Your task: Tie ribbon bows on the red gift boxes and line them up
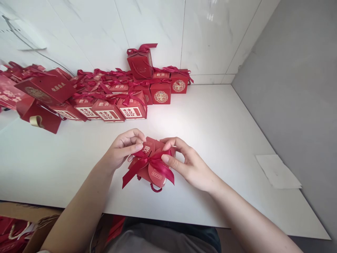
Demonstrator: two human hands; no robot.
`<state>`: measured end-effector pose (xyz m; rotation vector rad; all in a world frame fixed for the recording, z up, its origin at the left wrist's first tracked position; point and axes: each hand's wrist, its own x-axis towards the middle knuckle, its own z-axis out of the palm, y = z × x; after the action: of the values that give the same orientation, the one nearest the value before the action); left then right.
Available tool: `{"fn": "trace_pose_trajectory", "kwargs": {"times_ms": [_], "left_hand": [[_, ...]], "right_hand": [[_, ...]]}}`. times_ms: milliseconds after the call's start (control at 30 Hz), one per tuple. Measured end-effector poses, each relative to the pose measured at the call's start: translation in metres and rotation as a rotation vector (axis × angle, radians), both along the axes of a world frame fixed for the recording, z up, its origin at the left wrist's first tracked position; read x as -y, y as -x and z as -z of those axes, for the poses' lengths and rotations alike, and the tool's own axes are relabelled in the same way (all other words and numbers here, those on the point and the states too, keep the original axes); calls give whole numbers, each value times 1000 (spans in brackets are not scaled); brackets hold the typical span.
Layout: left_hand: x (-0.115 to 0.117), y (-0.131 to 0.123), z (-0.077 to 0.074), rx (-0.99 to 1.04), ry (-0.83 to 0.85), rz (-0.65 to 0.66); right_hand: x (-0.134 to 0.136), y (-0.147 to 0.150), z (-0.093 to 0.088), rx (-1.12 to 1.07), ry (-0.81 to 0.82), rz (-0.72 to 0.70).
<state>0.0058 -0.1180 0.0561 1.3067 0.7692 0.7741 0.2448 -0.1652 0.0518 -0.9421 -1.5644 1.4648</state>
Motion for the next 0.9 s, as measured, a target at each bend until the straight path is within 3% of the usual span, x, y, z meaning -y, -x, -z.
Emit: {"fn": "trace_pose_trajectory", "kwargs": {"times_ms": [400,700,900], "left_hand": [[-2,4,4,-35,-100,74],[2,4,1,-133,-112,42],[6,2,-4,-217,-260,-13]], "right_hand": [[1,-2,-6,119,-71,-46],[0,-1,-4,73,19,-85],[0,-2,-4,60,35,-98]]}}
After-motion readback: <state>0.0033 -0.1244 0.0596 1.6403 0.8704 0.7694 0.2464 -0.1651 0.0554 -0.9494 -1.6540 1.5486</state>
